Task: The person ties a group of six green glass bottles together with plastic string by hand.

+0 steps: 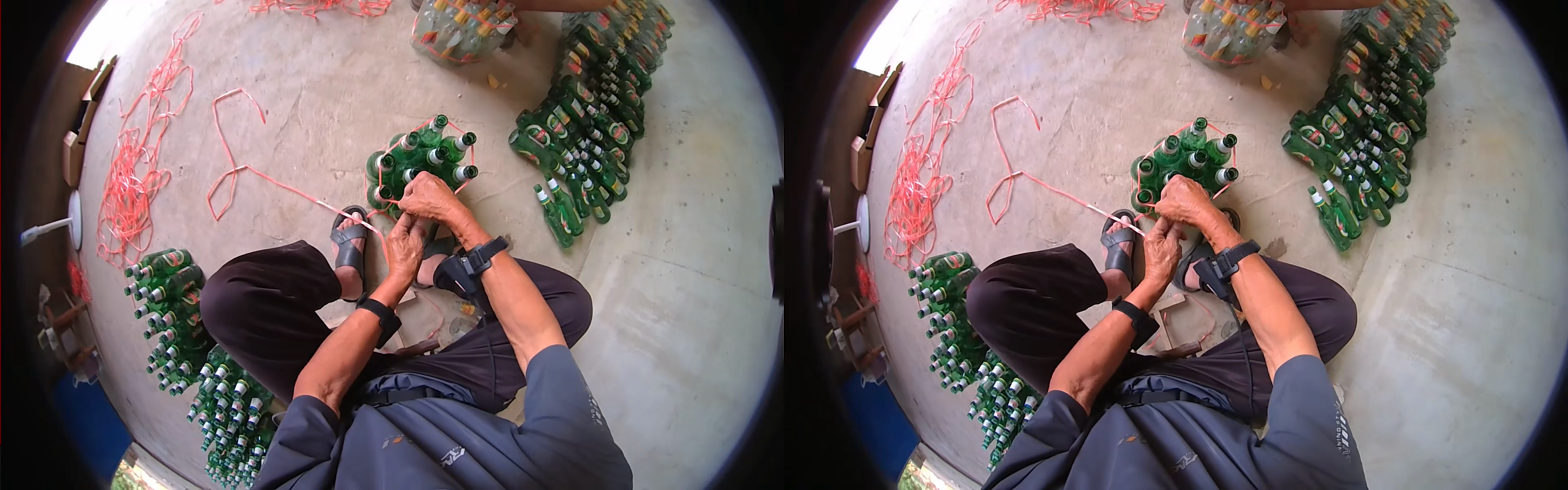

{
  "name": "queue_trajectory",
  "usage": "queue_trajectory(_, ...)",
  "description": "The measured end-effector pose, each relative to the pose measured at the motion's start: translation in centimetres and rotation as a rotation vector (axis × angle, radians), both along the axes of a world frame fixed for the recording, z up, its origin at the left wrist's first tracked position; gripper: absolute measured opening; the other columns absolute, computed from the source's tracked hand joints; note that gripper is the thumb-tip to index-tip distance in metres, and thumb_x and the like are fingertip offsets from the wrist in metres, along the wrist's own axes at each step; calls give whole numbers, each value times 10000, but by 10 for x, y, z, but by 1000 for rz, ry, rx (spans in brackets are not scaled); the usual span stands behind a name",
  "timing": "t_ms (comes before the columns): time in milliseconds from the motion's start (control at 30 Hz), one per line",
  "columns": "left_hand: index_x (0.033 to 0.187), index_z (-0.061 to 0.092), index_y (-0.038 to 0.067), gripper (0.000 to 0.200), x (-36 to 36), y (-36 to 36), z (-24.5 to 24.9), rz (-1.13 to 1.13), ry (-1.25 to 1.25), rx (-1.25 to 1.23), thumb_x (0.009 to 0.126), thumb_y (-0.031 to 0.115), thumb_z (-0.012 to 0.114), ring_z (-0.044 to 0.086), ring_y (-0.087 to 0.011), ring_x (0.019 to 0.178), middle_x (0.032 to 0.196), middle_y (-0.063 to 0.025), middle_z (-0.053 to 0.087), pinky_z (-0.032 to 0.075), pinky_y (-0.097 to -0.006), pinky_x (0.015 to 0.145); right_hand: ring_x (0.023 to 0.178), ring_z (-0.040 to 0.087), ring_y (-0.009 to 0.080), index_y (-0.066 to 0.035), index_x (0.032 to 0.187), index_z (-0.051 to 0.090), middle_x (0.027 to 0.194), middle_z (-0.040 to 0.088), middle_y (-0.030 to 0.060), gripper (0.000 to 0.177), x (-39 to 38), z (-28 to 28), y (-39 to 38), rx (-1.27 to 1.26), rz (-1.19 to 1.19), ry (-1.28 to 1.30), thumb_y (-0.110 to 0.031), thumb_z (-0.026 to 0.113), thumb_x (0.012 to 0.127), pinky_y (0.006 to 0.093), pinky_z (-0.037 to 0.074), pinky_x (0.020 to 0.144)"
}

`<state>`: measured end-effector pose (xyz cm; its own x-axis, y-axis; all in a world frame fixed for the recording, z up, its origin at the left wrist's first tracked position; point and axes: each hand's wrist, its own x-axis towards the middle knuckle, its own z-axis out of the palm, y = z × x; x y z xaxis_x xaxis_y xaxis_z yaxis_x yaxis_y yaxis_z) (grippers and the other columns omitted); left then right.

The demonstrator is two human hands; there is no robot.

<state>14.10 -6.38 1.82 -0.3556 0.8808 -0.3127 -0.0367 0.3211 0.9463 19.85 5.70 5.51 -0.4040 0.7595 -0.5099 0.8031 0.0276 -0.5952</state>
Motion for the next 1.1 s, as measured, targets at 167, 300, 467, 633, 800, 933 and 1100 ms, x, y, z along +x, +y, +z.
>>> queue_trajectory(167,827,575,30,241,2,-2,-18,1,-210,-64,945,227,504,444,-69,436,658,-33,572,365,-230,407,472,500,276,30,586,598,549,542,219,279,2,-9,3,-78,-118,185,-247,573,612,388,450,511)
queue_trajectory(300,825,579,18,254,3,0,4,-11,-370,-167,948,226,497,451,-72,442,672,-42,586,368,-227,414,486,484,252,61,600,578,569,546,233,316,5,-14,8,-157,-147,158,-254,573,616,400,443,523)
queue_trajectory(467,805,591,1,262,9,3,19,-122,-338,-190,937,212,509,478,-88,465,685,-43,599,377,-243,428,591,587,304,85,648,607,676,601,276,293,2,-1,10,-209,-144,-20,-206,599,617,410,484,601)
queue_trajectory(633,816,594,-3,261,14,3,17,-173,-415,-191,924,217,505,504,-112,479,692,-55,605,387,-259,432,887,626,443,96,766,644,845,623,324,259,-7,12,7,-80,-26,-156,-129,602,645,455,509,771)
queue_trajectory(800,857,590,2,296,11,1,6,-139,-552,-251,926,277,502,511,-124,464,719,-68,616,364,-253,407,865,623,453,94,789,643,838,612,331,253,-5,12,4,-29,-10,-153,-120,608,660,469,506,772)
queue_trajectory(933,892,595,33,328,10,5,4,-183,-621,-305,933,344,501,511,-114,463,746,-58,623,306,-218,390,833,626,450,80,770,646,817,601,335,242,3,1,4,21,40,-121,-136,613,667,461,509,751)
queue_trajectory(1100,906,603,48,347,17,5,-6,-178,-773,-308,938,375,492,504,-104,458,742,-44,630,273,-203,385,673,628,408,76,706,636,696,593,286,249,12,-4,10,12,128,-72,-172,610,700,439,504,642)
